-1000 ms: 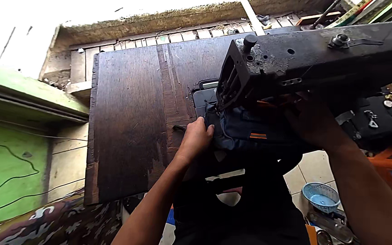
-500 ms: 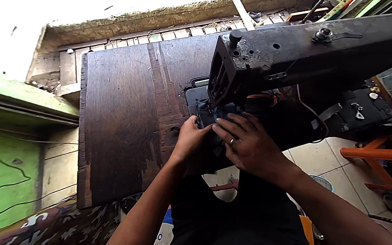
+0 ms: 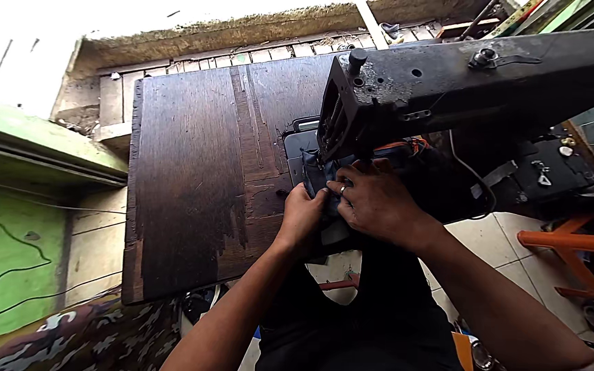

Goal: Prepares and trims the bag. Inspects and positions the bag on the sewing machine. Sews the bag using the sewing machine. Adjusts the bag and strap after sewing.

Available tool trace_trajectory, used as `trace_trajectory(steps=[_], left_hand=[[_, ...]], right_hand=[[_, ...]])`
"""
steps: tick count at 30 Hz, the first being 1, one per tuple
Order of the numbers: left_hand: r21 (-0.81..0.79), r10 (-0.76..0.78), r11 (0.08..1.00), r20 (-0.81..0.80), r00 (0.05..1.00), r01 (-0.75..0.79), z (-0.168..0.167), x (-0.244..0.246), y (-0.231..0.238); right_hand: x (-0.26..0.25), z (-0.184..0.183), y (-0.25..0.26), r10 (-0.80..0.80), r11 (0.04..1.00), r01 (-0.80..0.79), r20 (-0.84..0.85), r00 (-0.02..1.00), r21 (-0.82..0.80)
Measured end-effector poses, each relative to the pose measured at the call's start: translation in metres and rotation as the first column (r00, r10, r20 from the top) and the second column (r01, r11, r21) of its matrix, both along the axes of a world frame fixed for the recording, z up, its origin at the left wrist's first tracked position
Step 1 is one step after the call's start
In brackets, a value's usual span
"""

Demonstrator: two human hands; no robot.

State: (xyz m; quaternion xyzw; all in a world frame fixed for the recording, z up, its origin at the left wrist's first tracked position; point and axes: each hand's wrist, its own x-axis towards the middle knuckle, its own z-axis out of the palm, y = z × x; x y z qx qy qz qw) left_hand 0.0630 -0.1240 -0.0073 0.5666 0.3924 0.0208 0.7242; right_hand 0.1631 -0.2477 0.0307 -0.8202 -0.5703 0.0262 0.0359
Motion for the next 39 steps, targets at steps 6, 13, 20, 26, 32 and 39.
trace_trajectory(steps=[6, 13, 20, 26, 32, 39], left_hand=[[0.174, -0.111, 0.976, -0.120, 0.986, 0.131, -0.005, -0.001, 0.005], [0.618, -0.308, 0.608, -0.394, 0.866, 0.498, 0.015, -0.014, 0.021], [0.967, -0.574, -0.240, -0.211, 0.791, 0.083, -0.018, -0.023, 0.056], [0.957, -0.676, -0.264, -0.274, 0.684, 0.123, -0.034, -0.029, 0.070], [0.956, -0.646, -0.251, -0.282, 0.709, 0.152, -0.037, -0.029, 0.069], [0.950, -0.623, -0.258, -0.302, 0.721, 0.176, -0.032, -0.023, 0.069]], right_hand=[[0.000, 0.003, 0.006, -0.001, 0.986, -0.001, -0.010, 1.000, -0.164], [0.001, 0.000, 0.009, 0.044, 0.975, -0.040, 0.018, 0.999, -0.217], [-0.001, -0.006, 0.002, 0.073, 0.992, -0.067, 0.053, 0.996, -0.108], [-0.015, -0.012, -0.004, 0.029, 0.998, -0.025, 0.086, 0.996, -0.056], [-0.017, -0.013, -0.004, 0.010, 0.997, 0.000, 0.115, 0.993, -0.083], [-0.014, -0.016, 0.000, -0.011, 0.998, 0.019, 0.129, 0.992, -0.063]])
